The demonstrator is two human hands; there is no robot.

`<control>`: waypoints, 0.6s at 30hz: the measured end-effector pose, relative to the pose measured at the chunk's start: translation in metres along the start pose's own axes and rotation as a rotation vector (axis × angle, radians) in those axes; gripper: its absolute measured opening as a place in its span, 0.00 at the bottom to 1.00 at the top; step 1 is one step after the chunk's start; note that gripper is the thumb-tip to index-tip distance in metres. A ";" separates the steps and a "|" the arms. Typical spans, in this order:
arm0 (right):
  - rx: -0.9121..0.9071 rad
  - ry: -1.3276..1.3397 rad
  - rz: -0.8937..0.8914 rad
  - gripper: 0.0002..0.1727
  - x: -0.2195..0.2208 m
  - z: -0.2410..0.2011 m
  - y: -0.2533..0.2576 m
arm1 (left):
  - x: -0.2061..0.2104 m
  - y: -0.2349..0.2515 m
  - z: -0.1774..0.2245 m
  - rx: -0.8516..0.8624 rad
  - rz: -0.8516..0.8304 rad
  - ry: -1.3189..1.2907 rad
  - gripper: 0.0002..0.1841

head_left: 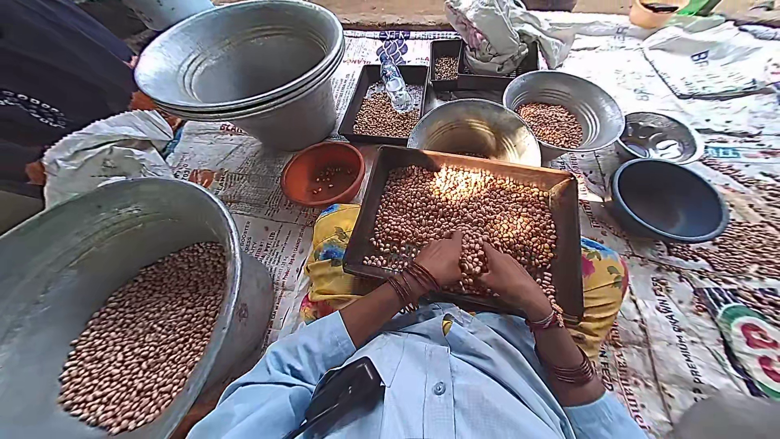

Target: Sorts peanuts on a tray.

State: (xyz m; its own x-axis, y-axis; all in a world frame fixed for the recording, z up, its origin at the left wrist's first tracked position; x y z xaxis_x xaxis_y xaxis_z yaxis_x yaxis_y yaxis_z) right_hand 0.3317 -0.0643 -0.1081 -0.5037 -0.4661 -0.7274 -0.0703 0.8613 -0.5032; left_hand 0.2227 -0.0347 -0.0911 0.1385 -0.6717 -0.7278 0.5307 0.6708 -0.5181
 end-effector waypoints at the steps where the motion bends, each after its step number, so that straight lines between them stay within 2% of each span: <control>1: -0.016 0.061 0.042 0.37 -0.003 0.001 0.001 | -0.003 0.003 0.009 0.087 0.046 -0.092 0.39; 3: -0.099 0.220 0.181 0.38 -0.017 0.007 0.000 | -0.019 0.010 0.016 0.256 0.175 -0.315 0.34; 4: -0.144 0.314 0.269 0.34 -0.027 0.012 -0.002 | -0.032 0.011 0.012 0.303 0.278 -0.377 0.30; 6: -0.212 0.458 0.430 0.23 -0.048 0.025 -0.011 | -0.062 0.005 -0.008 0.249 0.534 -0.317 0.18; 8: -0.233 0.537 0.573 0.15 -0.069 0.036 -0.025 | -0.083 -0.005 -0.028 0.134 0.723 -0.125 0.09; 12: -0.202 0.520 0.741 0.09 -0.096 0.054 -0.042 | -0.083 0.003 -0.048 0.033 0.708 0.020 0.10; 18: -0.142 0.200 0.720 0.07 -0.090 0.028 -0.036 | -0.076 0.027 -0.052 -0.034 0.655 0.073 0.10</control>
State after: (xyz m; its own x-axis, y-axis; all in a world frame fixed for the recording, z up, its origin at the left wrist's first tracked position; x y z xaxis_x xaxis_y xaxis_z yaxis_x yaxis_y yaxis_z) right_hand 0.4040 -0.0591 -0.0374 -0.6127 0.2545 -0.7482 0.2312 0.9630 0.1382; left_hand 0.1826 0.0504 -0.0735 0.3665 -0.0991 -0.9251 0.3291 0.9438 0.0293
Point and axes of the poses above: each hand's wrist, its own y-axis towards the middle knuckle, its own x-axis out of the palm, z = x × y, the point moved 9 cm from there along y, towards the middle knuckle, and after that the axes turned 1 degree about y, right-handed, at the moved point
